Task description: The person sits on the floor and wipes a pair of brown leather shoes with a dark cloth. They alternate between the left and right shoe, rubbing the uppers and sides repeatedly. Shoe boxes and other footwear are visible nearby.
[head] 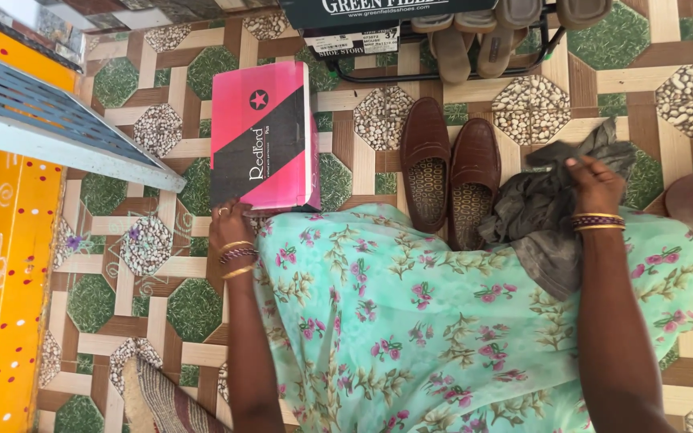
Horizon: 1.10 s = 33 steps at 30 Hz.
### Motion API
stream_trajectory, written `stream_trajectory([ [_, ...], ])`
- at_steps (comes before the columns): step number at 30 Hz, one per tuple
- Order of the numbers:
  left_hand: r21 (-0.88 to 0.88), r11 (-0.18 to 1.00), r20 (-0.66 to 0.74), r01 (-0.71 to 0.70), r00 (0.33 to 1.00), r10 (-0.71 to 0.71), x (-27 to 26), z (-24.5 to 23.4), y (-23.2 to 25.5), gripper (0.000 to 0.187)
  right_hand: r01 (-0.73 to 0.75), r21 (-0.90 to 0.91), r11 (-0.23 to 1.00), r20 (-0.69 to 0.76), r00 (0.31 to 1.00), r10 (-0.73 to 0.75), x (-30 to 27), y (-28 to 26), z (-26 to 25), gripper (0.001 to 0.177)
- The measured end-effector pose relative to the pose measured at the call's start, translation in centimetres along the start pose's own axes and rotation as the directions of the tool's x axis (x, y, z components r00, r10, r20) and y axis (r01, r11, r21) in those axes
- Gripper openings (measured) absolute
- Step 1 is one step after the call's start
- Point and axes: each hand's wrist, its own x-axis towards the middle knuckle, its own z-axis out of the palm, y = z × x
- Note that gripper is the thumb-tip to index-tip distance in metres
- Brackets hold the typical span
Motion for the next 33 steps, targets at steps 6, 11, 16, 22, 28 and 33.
stream_trajectory([
  [6, -0.717, 0.688, 0.005, 0.112, 0.988, -0.156, -4.4, 4.6, 14.4, 0.022, 0.367, 0.041, 0.929, 0.024, 0.929, -0.368, 1.5, -5.9, 3.7, 0.026],
  [11, -0.558, 0.829, 0.378, 0.037, 0.901, 0.214, -5.6, 7.7, 31.2, 0.1, 0.724, -0.573, 0.384, 0.366, 0.645, -0.671, 4.8, -8.7, 16.0, 0.032],
  [16, -0.644, 0.722, 0.429, 0.255, 0.901, 0.064, -7.8, 10.8, 32.6, 0.125, 0.658, -0.504, 0.56, 0.617, 0.728, -0.3, 8.3, 1.1, 24.4, 0.017],
  [22, -0.672, 0.659, 0.474, 0.338, 0.88, 0.031, -8.7, 13.8, 31.1, 0.122, 0.722, -0.6, 0.343, 0.696, 0.683, -0.221, 7.0, 10.9, 25.6, 0.035],
  [28, -0.666, 0.644, 0.5, 0.376, 0.866, 0.012, -8.5, 13.4, 31.6, 0.124, 0.633, -0.597, 0.493, 0.725, 0.688, -0.005, 5.4, 10.2, 25.2, 0.016],
  [33, -0.655, 0.666, 0.488, 0.356, 0.873, 0.014, -8.7, 13.0, 31.8, 0.122, 0.511, -0.636, 0.578, 0.691, 0.711, 0.132, 3.5, 8.1, 25.0, 0.014],
])
